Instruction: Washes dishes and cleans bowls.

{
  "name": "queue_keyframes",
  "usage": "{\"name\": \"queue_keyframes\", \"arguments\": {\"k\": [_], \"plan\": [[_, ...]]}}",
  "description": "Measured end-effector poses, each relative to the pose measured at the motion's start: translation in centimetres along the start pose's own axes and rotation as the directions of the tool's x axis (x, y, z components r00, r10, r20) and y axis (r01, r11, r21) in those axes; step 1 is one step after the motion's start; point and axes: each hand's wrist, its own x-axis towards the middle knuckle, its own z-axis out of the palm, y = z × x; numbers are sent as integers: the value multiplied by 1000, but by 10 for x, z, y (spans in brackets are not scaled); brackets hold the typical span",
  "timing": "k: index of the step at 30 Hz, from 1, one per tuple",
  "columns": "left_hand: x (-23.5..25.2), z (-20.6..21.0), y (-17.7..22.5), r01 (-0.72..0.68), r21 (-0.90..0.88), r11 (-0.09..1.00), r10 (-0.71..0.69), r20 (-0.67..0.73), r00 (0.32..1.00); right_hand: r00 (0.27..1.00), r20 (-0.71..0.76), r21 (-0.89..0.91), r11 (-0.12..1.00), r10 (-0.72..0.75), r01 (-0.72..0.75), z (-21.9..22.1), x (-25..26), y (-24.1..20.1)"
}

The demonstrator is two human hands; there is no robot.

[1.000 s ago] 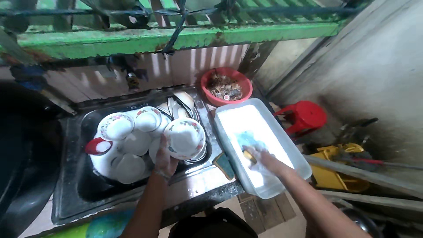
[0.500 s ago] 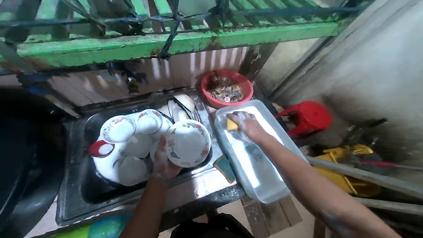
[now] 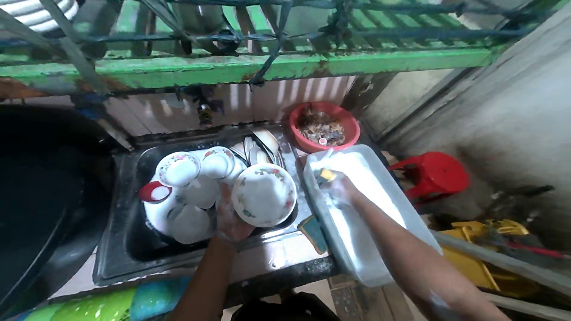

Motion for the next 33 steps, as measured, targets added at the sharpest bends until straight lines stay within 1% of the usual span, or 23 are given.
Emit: {"name": "queue_keyframes", "arguments": {"k": [1,2,3,5,7,9,11,13,14,15,17,19,21,22,23,24,25,27,28,29,31,32,33], "plan": [[1,1,-1,-6,-13,1000,6,13,1000,1000,1,273,962,15,-14,-4,-10,-3],[2,1,-2,-6,-30,1000,7,35,999,998,20,502,863,53,-56,-9,-22,-8],[4,0,-2,-6,-36,999,8,61,998,995,30,658,747,100,-94,-13,-33,-13],[9,0,-3,-6,-42,999,10,95,995,991,-2,820,568,135,-76,-22,-50,-26],[16,11,-7,-22,-48,999,25,63,998,988,-83,858,513,130,4,-26,-58,-52],[24,27,-16,-77,18,997,77,0,997,980,-183,817,567,81,106,-17,-57,-87],[34,43,-26,-78,66,995,78,9,997,937,-335,692,701,101,172,13,-52,-128],[41,59,-36,-49,129,990,46,25,999,875,-469,498,854,120,150,51,-48,-157],[44,67,-40,-55,146,988,53,15,998,864,-492,406,907,112,114,67,-48,-166],[46,72,-43,-54,172,984,59,-27,998,877,-467,334,941,110,60,80,-50,-173],[49,72,-43,-40,230,972,72,-134,988,945,-320,234,972,70,7,92,-60,-183],[50,58,-37,-35,205,978,69,-159,985,990,-135,192,979,-41,67,93,-65,-181],[50,52,-23,-20,119,993,38,-152,988,984,2,93,979,-180,179,87,-68,-183],[47,50,-16,1,68,998,7,-115,993,969,32,23,970,-244,244,86,-69,-185],[45,47,-13,8,46,999,-4,-84,996,956,8,-32,955,-294,294,89,-70,-186],[44,46,-14,-7,45,999,11,-71,997,945,-66,-60,947,-320,316,94,-68,-186],[45,47,-17,-34,57,998,38,-68,997,931,-188,-54,950,-313,308,101,-63,-185],[46,50,-23,-83,86,993,89,-68,994,896,-398,40,972,-195,230,111,-49,-188],[48,50,-25,-102,93,990,109,-73,991,889,-422,86,969,-175,231,112,-44,-190],[49,48,-23,-109,88,990,116,-78,990,907,-368,100,961,-204,256,110,-43,-191],[51,41,-12,-71,47,996,75,-72,995,943,-87,53,944,-321,326,100,-47,-190],[49,40,-5,-39,33,999,42,-77,996,935,38,29,936,-352,351,95,-51,-190],[48,38,0,-11,23,1000,12,-69,998,926,102,23,931,-365,364,92,-54,-191]]}}
